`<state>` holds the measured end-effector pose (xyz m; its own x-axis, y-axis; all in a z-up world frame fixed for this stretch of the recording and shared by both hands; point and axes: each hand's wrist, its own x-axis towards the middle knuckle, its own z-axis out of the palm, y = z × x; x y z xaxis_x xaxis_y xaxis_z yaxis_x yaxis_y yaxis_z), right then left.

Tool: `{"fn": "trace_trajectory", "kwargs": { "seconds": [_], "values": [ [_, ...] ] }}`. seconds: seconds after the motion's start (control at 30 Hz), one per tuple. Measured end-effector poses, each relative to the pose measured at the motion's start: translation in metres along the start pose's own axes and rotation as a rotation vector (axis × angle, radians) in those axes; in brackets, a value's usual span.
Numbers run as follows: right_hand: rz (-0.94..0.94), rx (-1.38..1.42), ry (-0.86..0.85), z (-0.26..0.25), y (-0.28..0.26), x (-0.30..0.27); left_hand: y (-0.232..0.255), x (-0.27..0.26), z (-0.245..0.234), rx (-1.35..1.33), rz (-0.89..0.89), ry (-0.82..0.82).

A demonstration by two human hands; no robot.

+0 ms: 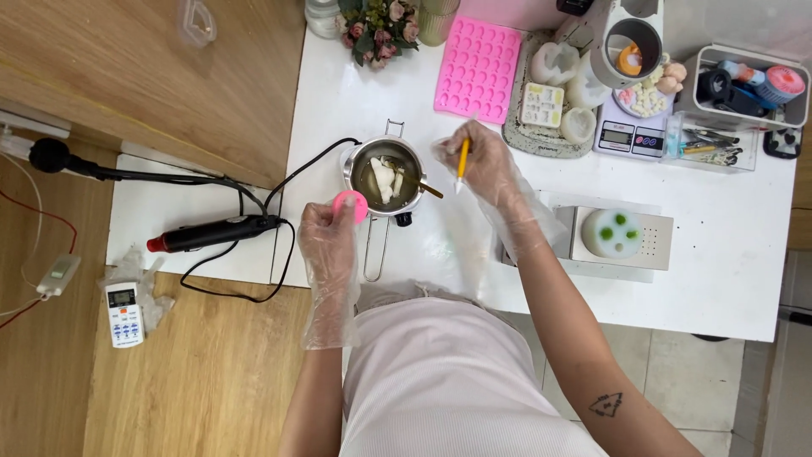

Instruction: Preparing wax and silicone molds to make candles at a workbench.

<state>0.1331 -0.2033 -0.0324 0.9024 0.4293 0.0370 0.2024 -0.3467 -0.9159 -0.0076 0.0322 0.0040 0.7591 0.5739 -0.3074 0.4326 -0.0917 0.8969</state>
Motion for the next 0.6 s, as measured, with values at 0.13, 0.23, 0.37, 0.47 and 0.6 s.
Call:
{"fn": "trace_trajectory", "kwargs": {
  "seconds": [0.13, 0.23, 0.37, 0.47, 0.6],
  "values": [
    [0.304, 0.328, 0.165, 0.0, 0.055, -0.035, -0.013, 0.006, -0.006, 0.056, 0.051, -0.018],
    [0.608, 0.553, 0.226, 0.037, 0.111, -0.062, -0.009, 0.006, -0.006, 0.05, 0.011, -0.018],
    [0.659, 0.528, 0.315, 0.074, 0.122, -0.06, 0.0, 0.003, -0.003, 0.097, 0.014, -0.008],
    [0.796, -0.186, 0.185, 0.068, 0.038, -0.045, -0.001, 0.004, 0.0, 0.1, 0.023, 0.012],
    [0.86, -0.537, 0.022, 0.065, 0.014, -0.043, -0.001, 0.001, 0.008, 0.113, 0.007, 0.02]
  ]
}}
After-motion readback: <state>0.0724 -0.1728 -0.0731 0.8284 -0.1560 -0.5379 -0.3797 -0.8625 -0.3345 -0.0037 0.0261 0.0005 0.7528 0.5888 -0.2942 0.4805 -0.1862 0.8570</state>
